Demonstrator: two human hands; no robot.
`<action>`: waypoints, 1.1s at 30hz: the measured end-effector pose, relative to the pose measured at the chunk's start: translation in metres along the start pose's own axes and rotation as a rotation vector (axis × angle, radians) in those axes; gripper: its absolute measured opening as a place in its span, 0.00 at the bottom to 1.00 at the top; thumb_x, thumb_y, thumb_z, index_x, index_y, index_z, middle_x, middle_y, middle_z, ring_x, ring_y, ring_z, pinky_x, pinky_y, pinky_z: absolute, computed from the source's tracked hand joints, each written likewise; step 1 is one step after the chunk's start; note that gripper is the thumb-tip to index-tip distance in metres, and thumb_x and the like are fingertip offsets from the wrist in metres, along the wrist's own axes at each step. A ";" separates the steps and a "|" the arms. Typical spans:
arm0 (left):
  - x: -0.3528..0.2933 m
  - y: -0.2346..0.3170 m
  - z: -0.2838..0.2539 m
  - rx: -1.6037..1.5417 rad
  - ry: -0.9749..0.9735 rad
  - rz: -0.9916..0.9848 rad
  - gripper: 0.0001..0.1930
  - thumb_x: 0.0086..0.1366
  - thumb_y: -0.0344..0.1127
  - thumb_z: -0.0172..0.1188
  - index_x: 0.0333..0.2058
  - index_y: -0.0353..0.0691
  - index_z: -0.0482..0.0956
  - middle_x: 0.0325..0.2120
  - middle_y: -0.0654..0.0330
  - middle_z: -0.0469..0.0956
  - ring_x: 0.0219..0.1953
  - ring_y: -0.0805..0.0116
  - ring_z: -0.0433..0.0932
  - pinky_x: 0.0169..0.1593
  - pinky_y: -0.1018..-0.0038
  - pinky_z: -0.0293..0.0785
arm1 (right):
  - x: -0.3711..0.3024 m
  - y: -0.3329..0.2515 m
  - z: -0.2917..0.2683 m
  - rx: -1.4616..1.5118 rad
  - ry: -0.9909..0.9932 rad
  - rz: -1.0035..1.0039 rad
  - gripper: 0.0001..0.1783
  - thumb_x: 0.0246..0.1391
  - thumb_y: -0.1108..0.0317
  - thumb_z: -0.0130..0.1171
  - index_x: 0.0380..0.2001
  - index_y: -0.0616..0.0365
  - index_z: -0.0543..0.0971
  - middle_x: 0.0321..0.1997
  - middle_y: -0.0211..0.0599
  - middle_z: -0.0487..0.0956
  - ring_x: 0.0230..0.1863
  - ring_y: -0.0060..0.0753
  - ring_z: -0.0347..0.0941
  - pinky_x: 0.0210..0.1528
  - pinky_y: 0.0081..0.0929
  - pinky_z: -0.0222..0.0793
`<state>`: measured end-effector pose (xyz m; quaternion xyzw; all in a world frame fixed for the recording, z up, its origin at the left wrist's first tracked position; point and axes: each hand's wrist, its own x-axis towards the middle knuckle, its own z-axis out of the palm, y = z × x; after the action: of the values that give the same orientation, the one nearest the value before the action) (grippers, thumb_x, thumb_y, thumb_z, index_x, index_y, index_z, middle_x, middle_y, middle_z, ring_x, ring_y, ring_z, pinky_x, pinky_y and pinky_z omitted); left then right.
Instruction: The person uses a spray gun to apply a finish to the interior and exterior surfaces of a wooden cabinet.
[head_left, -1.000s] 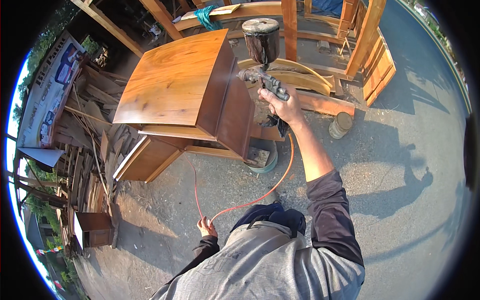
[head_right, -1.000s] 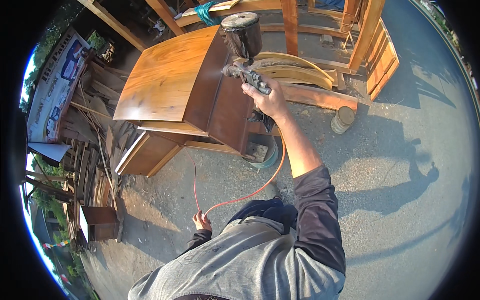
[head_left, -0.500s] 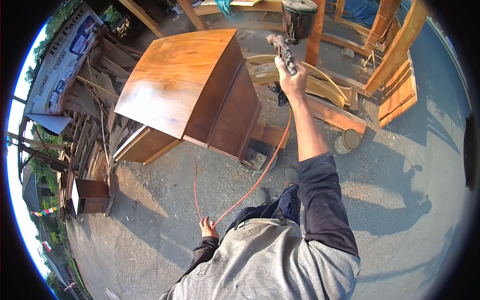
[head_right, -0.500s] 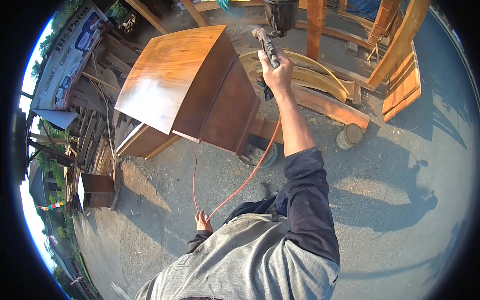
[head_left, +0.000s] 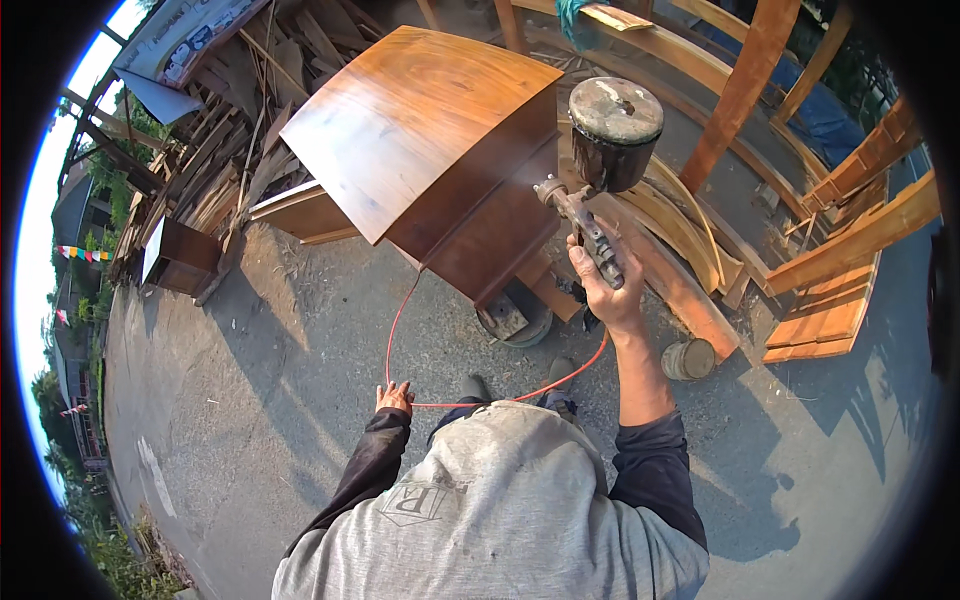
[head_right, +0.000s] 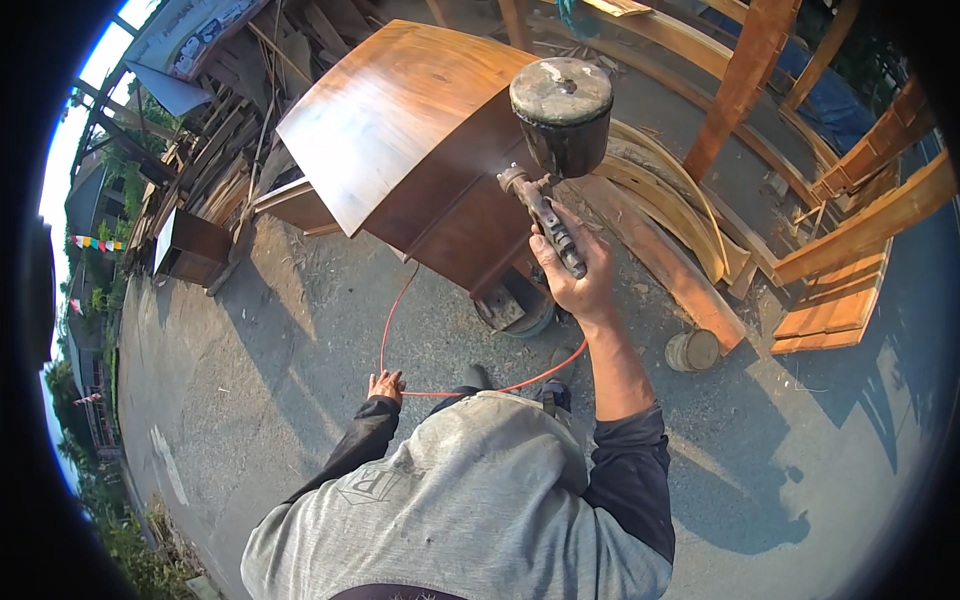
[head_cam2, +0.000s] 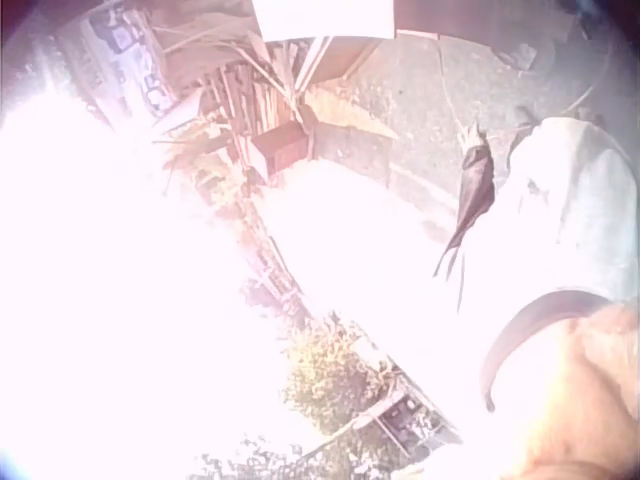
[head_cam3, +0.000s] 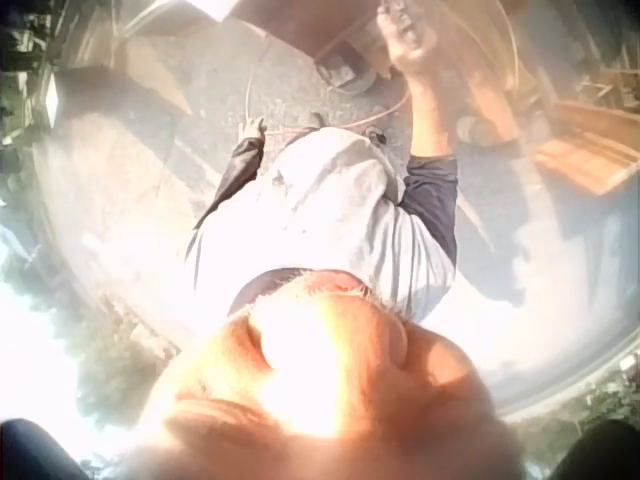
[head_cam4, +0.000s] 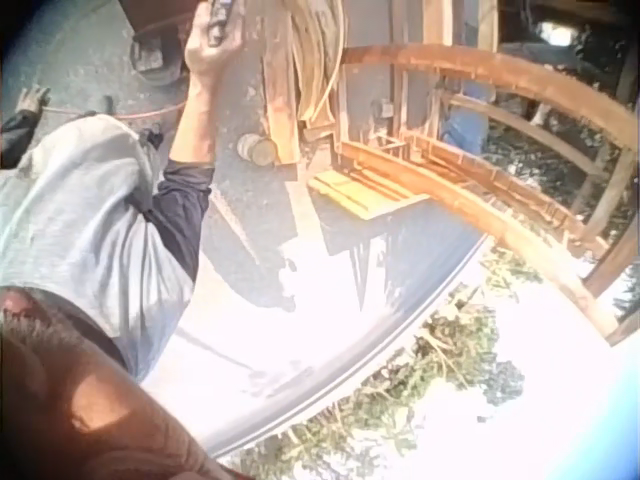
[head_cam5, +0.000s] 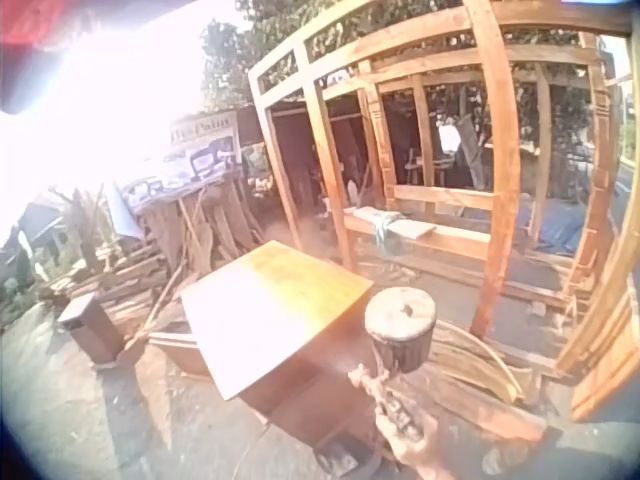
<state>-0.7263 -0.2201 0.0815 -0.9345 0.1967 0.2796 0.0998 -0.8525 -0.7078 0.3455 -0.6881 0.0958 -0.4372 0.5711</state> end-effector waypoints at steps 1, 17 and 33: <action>0.002 0.003 -0.002 -0.004 -0.012 0.014 0.25 0.74 0.50 0.47 0.66 0.52 0.67 0.64 0.55 0.70 0.72 0.58 0.58 0.75 0.52 0.43 | -0.007 -0.003 0.004 0.006 -0.016 0.004 0.21 0.57 0.75 0.65 0.54 0.64 0.78 0.41 0.39 0.85 0.41 0.27 0.83 0.44 0.27 0.79; 0.009 0.002 0.003 -0.096 -0.037 -0.048 0.25 0.72 0.48 0.50 0.65 0.50 0.68 0.65 0.50 0.68 0.73 0.57 0.57 0.75 0.53 0.45 | -0.007 0.007 0.008 0.074 -0.200 0.163 0.22 0.58 0.75 0.63 0.56 0.66 0.75 0.42 0.38 0.82 0.41 0.24 0.80 0.44 0.23 0.78; 0.008 0.058 0.010 0.153 -0.199 0.084 0.28 0.66 0.47 0.60 0.64 0.51 0.70 0.63 0.59 0.72 0.74 0.59 0.54 0.75 0.53 0.44 | 0.061 0.055 -0.032 -0.340 0.176 -0.142 0.19 0.60 0.72 0.62 0.53 0.68 0.77 0.37 0.38 0.82 0.36 0.30 0.79 0.41 0.29 0.76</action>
<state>-0.7491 -0.2719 0.0642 -0.8826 0.2455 0.3591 0.1781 -0.8184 -0.7871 0.3265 -0.7388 0.1691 -0.5125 0.4036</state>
